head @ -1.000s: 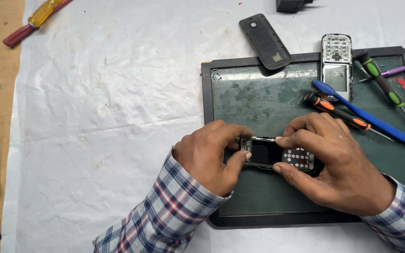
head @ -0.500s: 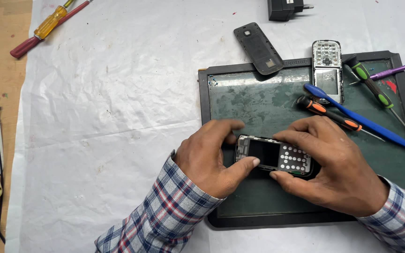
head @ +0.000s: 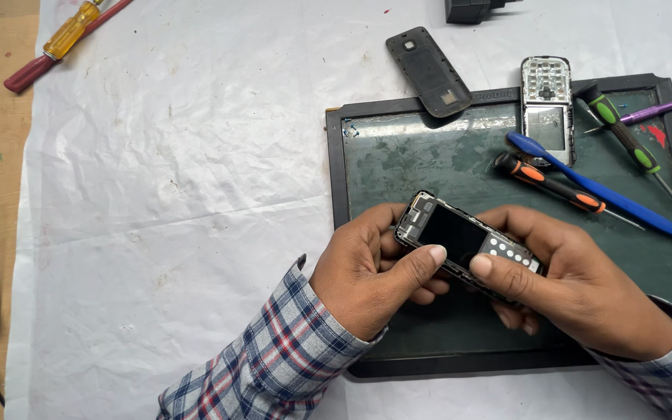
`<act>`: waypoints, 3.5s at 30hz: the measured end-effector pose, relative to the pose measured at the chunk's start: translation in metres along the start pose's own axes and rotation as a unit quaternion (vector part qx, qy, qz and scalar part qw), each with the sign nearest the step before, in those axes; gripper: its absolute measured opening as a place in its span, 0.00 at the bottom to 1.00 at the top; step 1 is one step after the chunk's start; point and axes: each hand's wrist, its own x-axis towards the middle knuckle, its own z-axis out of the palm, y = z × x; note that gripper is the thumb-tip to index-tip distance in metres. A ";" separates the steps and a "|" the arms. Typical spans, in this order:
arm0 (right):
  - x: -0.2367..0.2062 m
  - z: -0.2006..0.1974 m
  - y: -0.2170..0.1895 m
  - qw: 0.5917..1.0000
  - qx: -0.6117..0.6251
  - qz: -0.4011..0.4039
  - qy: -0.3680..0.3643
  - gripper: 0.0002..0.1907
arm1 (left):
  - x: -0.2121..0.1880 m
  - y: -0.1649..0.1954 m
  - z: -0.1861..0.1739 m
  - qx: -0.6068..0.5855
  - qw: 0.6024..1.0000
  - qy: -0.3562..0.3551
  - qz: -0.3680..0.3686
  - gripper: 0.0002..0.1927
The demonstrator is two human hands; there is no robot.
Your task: The person disassembles a feature phone on a repair mat, using a blue pry tool to separate the keypad frame and lifting the display from the main board. They handle the board, keypad, and housing parts, then align the display and keypad back into the housing and press the assembly together.
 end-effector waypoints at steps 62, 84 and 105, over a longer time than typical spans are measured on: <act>0.001 -0.006 0.008 0.971 0.179 -0.152 -0.038 0.23 | 0.004 0.001 -0.002 -0.059 0.991 0.032 0.118 0.27; -0.001 0.002 0.011 0.979 0.140 -0.137 -0.060 0.17 | 0.001 -0.003 0.003 -0.065 0.991 0.016 0.114 0.18; -0.003 -0.050 -0.036 0.783 -0.474 -0.247 0.317 0.14 | 0.008 -0.017 -0.002 -0.187 0.980 -0.005 0.062 0.24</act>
